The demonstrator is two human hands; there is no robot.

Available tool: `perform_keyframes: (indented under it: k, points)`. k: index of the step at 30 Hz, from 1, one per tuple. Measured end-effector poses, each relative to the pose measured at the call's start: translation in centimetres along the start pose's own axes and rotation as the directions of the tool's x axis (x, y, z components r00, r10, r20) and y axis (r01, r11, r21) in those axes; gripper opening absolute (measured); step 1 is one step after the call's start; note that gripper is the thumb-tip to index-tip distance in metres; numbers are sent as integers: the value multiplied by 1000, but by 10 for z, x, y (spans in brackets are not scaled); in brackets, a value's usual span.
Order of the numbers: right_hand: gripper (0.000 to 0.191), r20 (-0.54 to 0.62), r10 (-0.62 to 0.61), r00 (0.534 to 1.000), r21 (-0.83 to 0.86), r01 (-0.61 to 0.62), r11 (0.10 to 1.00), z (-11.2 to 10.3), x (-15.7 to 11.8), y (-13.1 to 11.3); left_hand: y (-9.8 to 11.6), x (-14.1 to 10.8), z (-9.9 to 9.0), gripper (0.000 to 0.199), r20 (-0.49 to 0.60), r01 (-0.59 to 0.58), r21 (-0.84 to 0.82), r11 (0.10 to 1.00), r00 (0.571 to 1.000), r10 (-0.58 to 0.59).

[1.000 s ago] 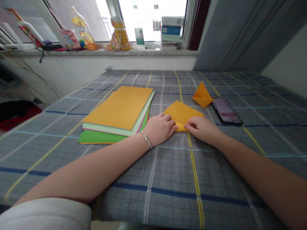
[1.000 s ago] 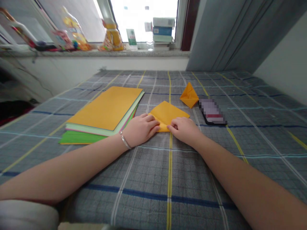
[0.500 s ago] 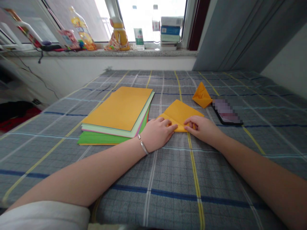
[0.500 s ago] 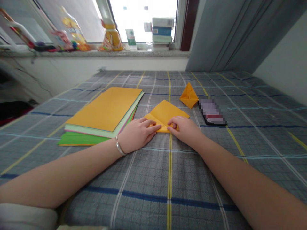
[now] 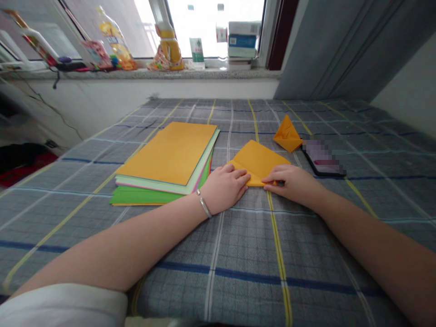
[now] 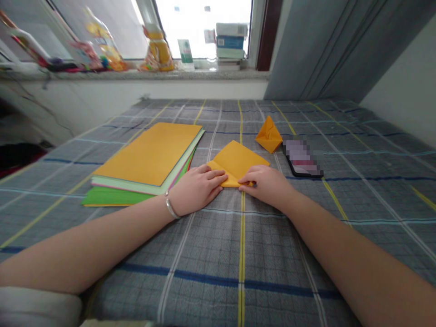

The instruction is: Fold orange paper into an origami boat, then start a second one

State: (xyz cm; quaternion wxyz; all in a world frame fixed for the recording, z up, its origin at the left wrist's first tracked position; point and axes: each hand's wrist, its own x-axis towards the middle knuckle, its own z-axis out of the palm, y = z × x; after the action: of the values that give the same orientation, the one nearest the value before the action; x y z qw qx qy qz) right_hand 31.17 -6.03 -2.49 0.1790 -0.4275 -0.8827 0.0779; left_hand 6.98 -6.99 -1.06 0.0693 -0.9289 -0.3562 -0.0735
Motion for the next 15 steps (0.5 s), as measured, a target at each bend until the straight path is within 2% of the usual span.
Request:
perform_keyframes:
  k: [10, 15]
  points:
    - [18, 66, -46, 997, -2, 47, 999, -9, -3, 6, 4, 0, 4, 39, -11, -18, -44, 999, 1000, 17]
    - [23, 50, 7, 999, -50, -5, 999, -13, -5, 4, 4, -1, 5, 42, -47, 7, -31, 999, 999, -9]
